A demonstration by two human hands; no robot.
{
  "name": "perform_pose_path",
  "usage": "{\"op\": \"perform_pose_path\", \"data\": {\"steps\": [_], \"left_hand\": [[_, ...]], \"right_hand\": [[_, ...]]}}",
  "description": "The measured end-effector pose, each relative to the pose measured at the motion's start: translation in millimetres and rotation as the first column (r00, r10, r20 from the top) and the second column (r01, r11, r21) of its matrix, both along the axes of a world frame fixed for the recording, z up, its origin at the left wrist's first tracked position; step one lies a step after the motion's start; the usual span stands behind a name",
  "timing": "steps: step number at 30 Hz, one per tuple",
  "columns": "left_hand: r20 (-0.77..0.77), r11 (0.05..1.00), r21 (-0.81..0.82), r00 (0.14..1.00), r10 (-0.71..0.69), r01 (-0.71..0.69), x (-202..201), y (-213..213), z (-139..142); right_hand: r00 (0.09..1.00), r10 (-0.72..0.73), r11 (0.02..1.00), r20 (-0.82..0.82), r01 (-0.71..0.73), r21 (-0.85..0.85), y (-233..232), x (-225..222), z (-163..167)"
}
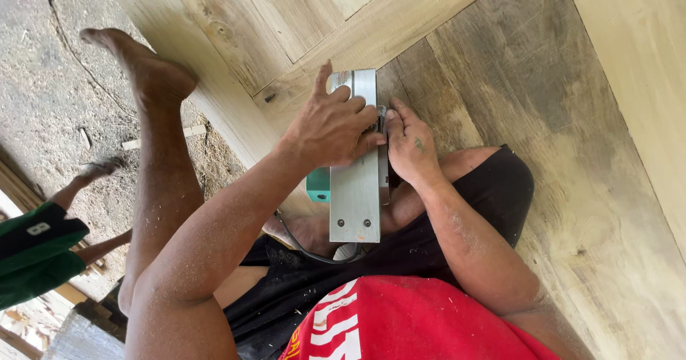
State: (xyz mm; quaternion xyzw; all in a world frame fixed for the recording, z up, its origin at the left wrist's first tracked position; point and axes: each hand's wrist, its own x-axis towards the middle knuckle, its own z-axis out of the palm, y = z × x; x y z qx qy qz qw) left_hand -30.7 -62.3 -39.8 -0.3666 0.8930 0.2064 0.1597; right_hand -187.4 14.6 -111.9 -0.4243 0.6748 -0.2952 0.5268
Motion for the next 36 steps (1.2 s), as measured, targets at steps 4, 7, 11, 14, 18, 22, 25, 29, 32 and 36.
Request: {"op": "perform_pose_path", "data": {"steps": [4,7,11,14,18,22,25,29,32,36], "left_hand": [[0.034,1.000,-0.004,0.999,-0.026,0.026,-3,0,0],[0.160,0.997,0.079,0.987,-0.014,0.001,-1,1,0],[-0.055,0.996,-0.083,0.998,-0.027,0.022,2,4,-1],[-0.003,1.000,-0.029,1.000,0.000,-0.001,0,4,0],[0.207,0.985,0.162,0.978,0.032,-0.066,2,-3,8],[0.012,0.988,0.056,0.990,0.143,-0.144,28,-4,19],[-0.011,0.985,0.044,0.986,0.166,-0.165,48,5,19],[0.014,0.987,0.034,0.988,0.154,-0.155,51,12,12],[0.219,0.960,0.158,0.956,0.193,-0.230,43,9,10],[0.174,0.982,0.012,0.968,0.181,-0.186,42,7,12]], "right_hand": [[1.000,0.013,0.998,-0.011,-0.013,-0.068,0,0,1],[1.000,-0.002,0.998,0.002,0.002,0.056,0,1,2],[0.999,-0.012,1.000,0.051,0.012,-0.005,0,1,2],[1.000,-0.013,0.999,0.027,0.013,-0.030,0,2,2],[1.000,-0.003,1.000,0.005,0.003,0.006,0,1,1],[1.000,0.016,0.999,-0.003,-0.016,-0.033,1,0,1],[1.000,0.017,0.999,-0.023,-0.018,-0.038,2,1,1],[1.000,0.023,1.000,-0.014,-0.023,-0.009,1,2,1],[1.000,0.006,0.998,-0.002,-0.006,0.069,0,2,2],[0.999,0.039,0.999,-0.023,-0.038,0.031,1,1,3]]}}
